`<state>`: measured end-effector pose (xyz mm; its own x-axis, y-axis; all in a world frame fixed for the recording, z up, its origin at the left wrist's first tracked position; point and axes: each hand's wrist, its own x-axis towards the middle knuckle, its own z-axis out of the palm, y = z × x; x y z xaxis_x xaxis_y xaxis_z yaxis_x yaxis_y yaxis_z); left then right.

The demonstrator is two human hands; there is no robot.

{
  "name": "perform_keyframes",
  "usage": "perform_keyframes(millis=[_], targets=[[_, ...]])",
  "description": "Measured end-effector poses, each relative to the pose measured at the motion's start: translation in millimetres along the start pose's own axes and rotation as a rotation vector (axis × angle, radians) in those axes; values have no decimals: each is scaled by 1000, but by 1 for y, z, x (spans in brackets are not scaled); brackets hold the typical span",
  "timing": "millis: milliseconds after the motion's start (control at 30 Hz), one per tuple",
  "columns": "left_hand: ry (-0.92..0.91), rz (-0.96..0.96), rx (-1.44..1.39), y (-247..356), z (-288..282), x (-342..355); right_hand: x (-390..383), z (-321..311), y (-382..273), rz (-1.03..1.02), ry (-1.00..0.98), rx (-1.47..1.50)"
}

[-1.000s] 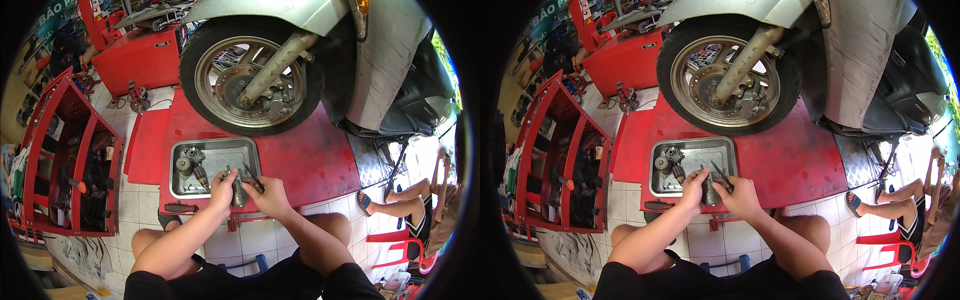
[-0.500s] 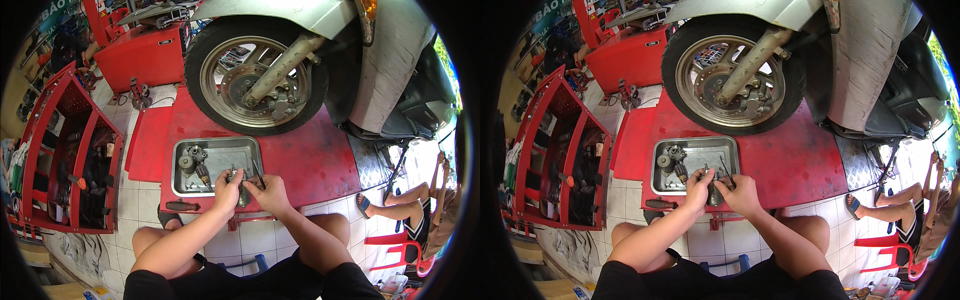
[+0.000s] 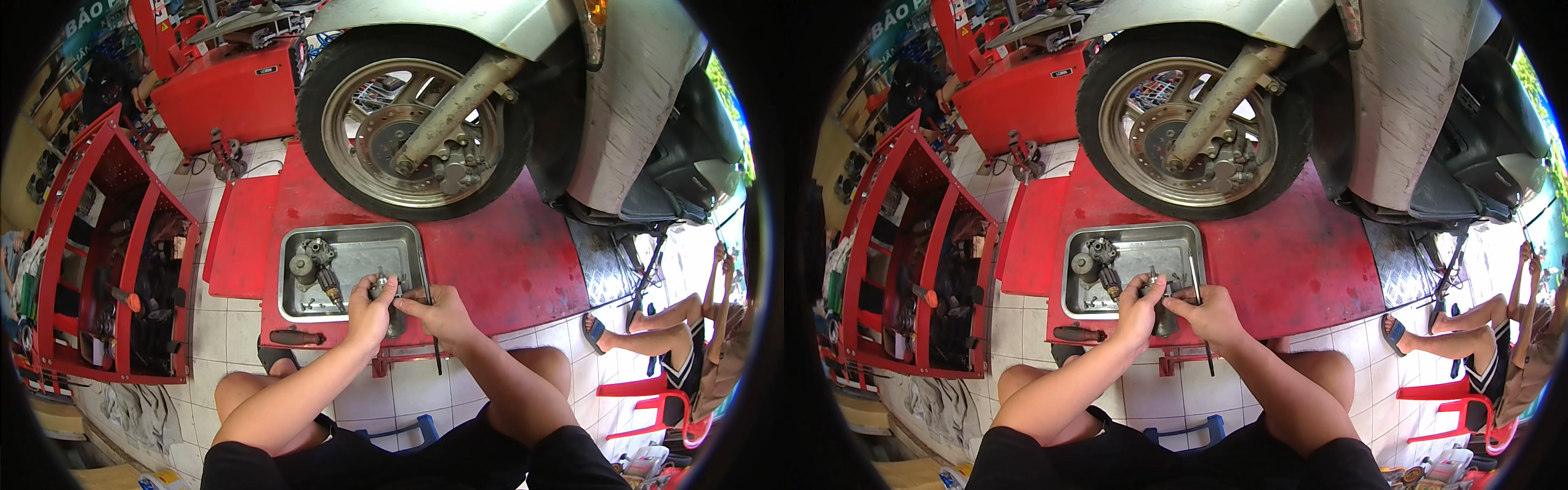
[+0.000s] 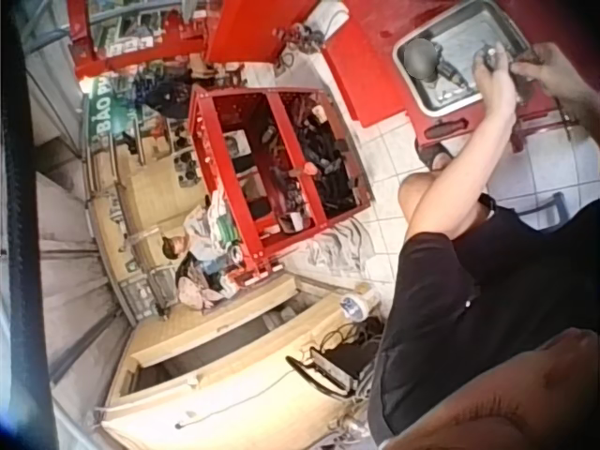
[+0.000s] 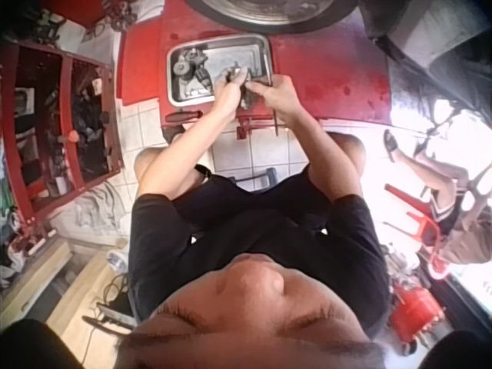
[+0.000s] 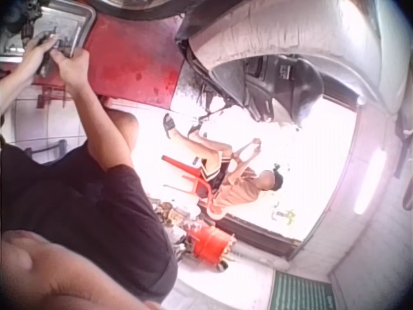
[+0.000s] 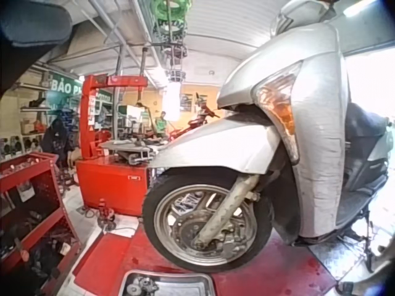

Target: The person sits in a workshop and uses a screwdriver to disassemble a cylindrical motorcycle part, likely a starter motor, over a metal tray. They remove internal components such as a rotor and brushes, placing them into the tray, and then reassemble the unit by inserting the components back into the housing.

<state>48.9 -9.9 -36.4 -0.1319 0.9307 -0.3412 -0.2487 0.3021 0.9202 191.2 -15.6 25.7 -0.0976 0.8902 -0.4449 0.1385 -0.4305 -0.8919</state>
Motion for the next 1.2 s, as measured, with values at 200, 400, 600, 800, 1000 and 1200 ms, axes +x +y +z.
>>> perform_keyframes(millis=[200,400,600,800,1000,1200], targets=[[-3,13,-6,-4,0,4,-1,0,3,-6,24,5],[-17,26,46,-7,-1,4,7,-2,18,-117,30,-33],[-25,25,50,-3,-1,3,6,0,17,-171,62,-56],[-10,28,35,-6,0,3,8,0,21,-191,47,-36],[7,66,66,-8,-1,7,11,0,25,-192,48,-18],[-20,32,13,-4,-1,5,8,2,22,-186,36,34]])
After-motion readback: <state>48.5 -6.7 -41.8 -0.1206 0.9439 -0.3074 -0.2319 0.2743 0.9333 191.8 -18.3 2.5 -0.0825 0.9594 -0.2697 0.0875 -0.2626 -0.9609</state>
